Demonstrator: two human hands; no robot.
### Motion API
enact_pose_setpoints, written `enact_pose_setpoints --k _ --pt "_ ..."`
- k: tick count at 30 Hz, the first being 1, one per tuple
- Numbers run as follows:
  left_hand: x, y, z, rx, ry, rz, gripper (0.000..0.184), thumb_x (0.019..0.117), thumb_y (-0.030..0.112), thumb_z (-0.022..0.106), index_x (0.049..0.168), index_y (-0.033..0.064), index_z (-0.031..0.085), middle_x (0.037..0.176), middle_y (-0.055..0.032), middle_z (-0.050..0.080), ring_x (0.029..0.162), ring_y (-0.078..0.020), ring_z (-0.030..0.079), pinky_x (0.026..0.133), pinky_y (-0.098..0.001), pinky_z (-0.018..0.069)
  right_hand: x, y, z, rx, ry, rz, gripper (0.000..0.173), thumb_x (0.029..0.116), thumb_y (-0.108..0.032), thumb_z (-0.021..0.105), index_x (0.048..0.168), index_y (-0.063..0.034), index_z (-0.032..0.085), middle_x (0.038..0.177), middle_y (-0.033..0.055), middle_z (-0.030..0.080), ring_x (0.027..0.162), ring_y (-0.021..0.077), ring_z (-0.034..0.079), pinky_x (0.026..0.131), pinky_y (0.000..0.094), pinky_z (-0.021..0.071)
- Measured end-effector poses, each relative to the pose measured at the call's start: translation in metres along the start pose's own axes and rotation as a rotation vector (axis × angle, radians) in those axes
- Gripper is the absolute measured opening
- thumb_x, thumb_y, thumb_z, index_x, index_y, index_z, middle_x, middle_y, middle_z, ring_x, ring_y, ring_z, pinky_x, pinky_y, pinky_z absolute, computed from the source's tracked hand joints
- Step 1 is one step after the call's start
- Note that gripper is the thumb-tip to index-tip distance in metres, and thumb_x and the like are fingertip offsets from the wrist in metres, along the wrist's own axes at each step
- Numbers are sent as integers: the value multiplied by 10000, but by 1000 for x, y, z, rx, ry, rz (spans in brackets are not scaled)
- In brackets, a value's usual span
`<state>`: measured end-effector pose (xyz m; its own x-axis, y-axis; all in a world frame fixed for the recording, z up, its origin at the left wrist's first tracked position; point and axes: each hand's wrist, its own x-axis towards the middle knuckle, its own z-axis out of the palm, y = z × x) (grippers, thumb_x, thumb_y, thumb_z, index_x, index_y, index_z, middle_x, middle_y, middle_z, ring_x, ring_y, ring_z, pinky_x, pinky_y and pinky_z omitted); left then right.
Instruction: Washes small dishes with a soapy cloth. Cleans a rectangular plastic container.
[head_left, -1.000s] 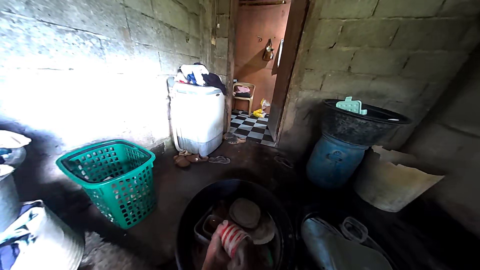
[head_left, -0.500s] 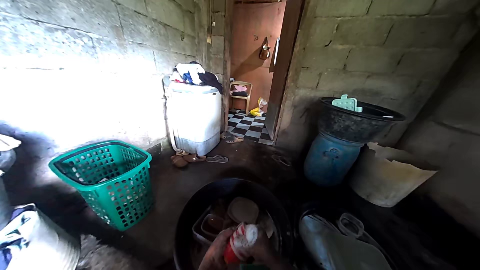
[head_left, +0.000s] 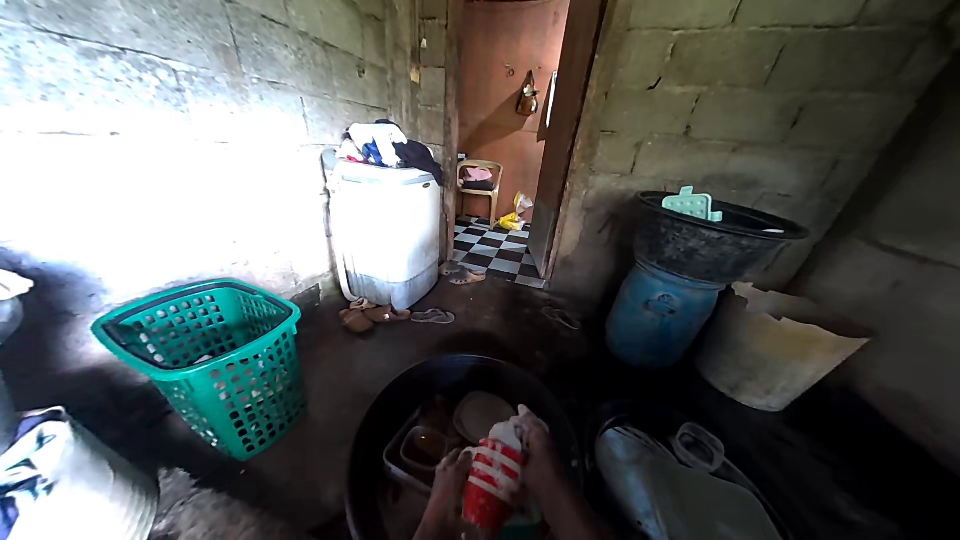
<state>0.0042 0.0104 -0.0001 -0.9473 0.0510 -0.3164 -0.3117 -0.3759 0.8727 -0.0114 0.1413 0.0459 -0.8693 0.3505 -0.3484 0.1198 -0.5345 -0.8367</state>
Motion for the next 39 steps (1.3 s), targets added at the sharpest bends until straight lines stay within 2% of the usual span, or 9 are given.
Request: enact_pose_setpoints --k 4,8,11,14,19,28,30,34,39 --pt "9 -2 -7 -127 119 74 175 1057 37 413 1091 -43 565 764 -68 646 651 -122 654 627 -308 584 12 -29 -9 336 -50 -10 454 1096 -478 323 1125 -89 555 907 74 625 819 187 638 723 429 563" --pt "20 -4 -14 -72 302 59 233 1063 108 463 1172 -72 564 873 -147 623 734 -191 627 684 -384 559 0 -44 0 292 32 -213 301 1101 -332 414 1015 -100 586 775 28 647 676 124 653 600 340 574" --pt "12 4 -3 163 385 44 262 1041 81 532 1192 -129 574 1036 -268 620 907 -315 611 828 -477 517 -29 3 -8 -266 -105 -509 415 929 62 611 1313 136 475 1071 184 635 932 147 651 840 301 568" --pt "-1 -1 2 396 349 149 341 1021 70 568 1291 -138 554 1250 -321 612 1186 -391 602 1049 -513 462 -47 36 -8 -1025 -369 -690 501 893 -240 749 1230 113 636 1156 214 711 1106 243 686 1018 394 532" --pt "-9 4 -2 555 319 224 269 1019 77 576 1174 -130 648 1162 -303 669 1145 -395 634 1035 -526 462 -68 0 14 -1594 -554 -376 637 932 -500 689 1303 17 654 1324 250 642 1289 384 584 1104 543 437" --pt "-3 8 -3 351 291 105 232 1029 30 525 1162 -119 642 1087 -275 657 1005 -330 632 934 -491 493 -47 46 -4 -1090 -267 -909 466 866 -180 747 1183 153 666 1152 268 719 1131 335 697 1029 448 532" --pt "5 6 -7 269 324 111 200 1027 13 517 1136 -109 632 949 -206 639 820 -236 611 775 -404 524 -36 43 -7 -777 -124 -754 558 789 -47 787 1231 207 562 1128 284 688 1070 265 691 990 371 548" --pt "9 8 -12 251 351 137 211 1026 -12 505 1156 -135 616 972 -238 634 837 -257 599 797 -419 512 -24 10 -3 -584 88 -455 534 909 -2 714 1359 166 482 1230 303 634 1120 302 646 1020 410 508" --pt "-7 12 3 589 282 154 286 1022 24 541 1244 -142 610 1217 -338 635 1180 -435 610 1054 -530 448 -38 42 -1 -1314 -250 -754 501 939 -280 689 1305 59 651 1283 237 681 1232 346 643 1075 473 491"
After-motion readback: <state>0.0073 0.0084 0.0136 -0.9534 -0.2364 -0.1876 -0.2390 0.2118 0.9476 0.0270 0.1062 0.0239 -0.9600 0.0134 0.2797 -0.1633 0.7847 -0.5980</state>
